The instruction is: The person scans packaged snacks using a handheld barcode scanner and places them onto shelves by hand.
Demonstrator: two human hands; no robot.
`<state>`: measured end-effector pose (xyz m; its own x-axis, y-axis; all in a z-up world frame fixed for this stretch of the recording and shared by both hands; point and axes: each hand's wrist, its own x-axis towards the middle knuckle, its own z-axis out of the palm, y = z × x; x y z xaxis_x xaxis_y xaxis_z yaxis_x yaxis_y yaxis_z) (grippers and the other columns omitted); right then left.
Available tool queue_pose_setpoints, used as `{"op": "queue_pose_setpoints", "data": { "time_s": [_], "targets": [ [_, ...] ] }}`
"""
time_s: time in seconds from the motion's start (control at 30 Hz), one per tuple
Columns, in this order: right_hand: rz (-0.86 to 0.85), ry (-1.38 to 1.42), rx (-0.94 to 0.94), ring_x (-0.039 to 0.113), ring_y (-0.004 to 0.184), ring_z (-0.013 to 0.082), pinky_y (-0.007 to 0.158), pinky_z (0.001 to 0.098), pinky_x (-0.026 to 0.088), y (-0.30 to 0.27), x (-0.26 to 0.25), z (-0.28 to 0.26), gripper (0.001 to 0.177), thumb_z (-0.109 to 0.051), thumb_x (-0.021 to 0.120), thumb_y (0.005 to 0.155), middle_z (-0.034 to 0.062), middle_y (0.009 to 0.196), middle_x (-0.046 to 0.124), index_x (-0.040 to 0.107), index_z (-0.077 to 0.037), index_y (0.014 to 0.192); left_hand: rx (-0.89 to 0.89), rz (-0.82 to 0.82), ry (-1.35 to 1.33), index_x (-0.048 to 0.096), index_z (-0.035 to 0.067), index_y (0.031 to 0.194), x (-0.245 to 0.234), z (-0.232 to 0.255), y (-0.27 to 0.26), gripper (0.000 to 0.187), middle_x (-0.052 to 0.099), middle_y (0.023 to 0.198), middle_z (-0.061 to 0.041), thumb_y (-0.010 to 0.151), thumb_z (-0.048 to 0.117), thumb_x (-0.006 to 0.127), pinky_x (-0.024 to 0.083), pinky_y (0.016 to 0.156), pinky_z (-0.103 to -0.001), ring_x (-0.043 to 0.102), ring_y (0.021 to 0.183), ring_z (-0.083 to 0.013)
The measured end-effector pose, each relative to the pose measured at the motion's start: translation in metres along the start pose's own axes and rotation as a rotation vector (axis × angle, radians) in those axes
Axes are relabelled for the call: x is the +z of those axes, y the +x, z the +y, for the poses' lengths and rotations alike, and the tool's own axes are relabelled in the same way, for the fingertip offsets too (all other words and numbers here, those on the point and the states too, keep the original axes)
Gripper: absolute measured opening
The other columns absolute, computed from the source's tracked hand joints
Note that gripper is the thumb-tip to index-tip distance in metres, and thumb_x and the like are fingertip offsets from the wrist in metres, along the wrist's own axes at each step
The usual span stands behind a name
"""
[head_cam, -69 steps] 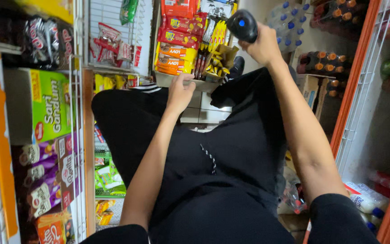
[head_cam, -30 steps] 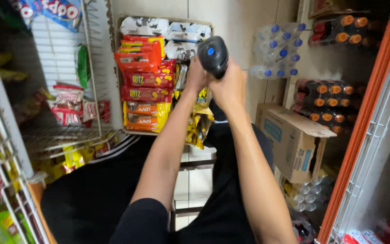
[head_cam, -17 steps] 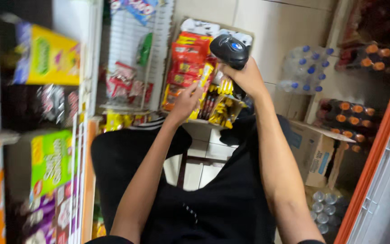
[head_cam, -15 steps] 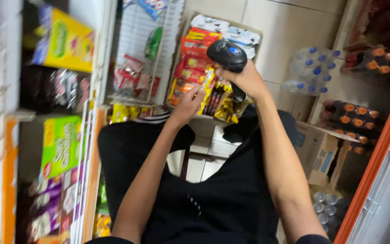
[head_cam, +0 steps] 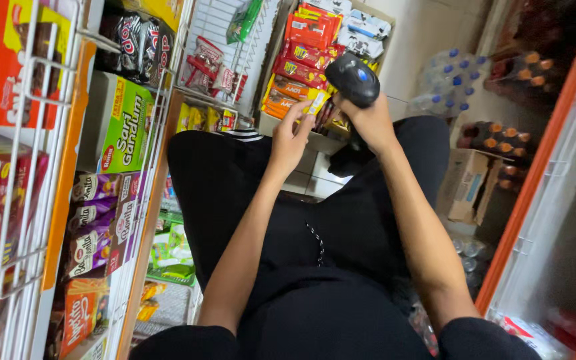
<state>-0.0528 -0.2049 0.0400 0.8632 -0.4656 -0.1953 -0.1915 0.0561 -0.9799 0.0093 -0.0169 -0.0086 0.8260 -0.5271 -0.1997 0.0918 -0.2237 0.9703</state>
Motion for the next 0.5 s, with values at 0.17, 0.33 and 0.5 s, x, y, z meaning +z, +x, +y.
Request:
{"op": "queue_pose_setpoints", "data": {
  "time_s": [0.17,0.33,0.5],
  "targets": [
    [-0.039,-0.64,-0.266,0.067,0.083,0.0346,0.078,0.0416,0.054,-0.055,-0.028,-0.036,0.035,-0.008,0.081,0.078,0.0169,0.091,0.067,0.065,0.0,0.108,0.24,0.076,0.117,0.063,0.008,0.13,0.001,-0.007,0.002,0.03,0.074,0.112,-0.015,0.102,0.018,0.064,0.055,0.087,-0.037,0.071,0.101,-0.0257],
    [-0.083,-0.744,-0.334,0.064,0.093,0.0436,0.083,0.0446,0.053,-0.082,-0.022,-0.06,0.047,-0.008,0.081,0.072,0.0188,0.099,0.065,0.067,0.0,0.116,0.272,0.056,0.107,0.063,0.009,0.129,0.005,-0.002,0.006,0.029,0.074,0.116,-0.016,0.102,0.019,0.062,0.055,0.091,-0.039,0.072,0.106,-0.0319],
    [-0.017,-0.825,-0.295,0.064,0.094,0.044,0.083,0.0443,0.053,-0.086,-0.018,-0.073,0.048,-0.006,0.083,0.068,0.0205,0.1,0.065,0.067,0.001,0.113,0.318,0.066,0.145,0.063,0.008,0.129,0.007,0.0,0.006,0.029,0.073,0.119,-0.016,0.101,0.015,0.061,0.054,0.094,-0.041,0.07,0.109,-0.0351]
  ]
}}
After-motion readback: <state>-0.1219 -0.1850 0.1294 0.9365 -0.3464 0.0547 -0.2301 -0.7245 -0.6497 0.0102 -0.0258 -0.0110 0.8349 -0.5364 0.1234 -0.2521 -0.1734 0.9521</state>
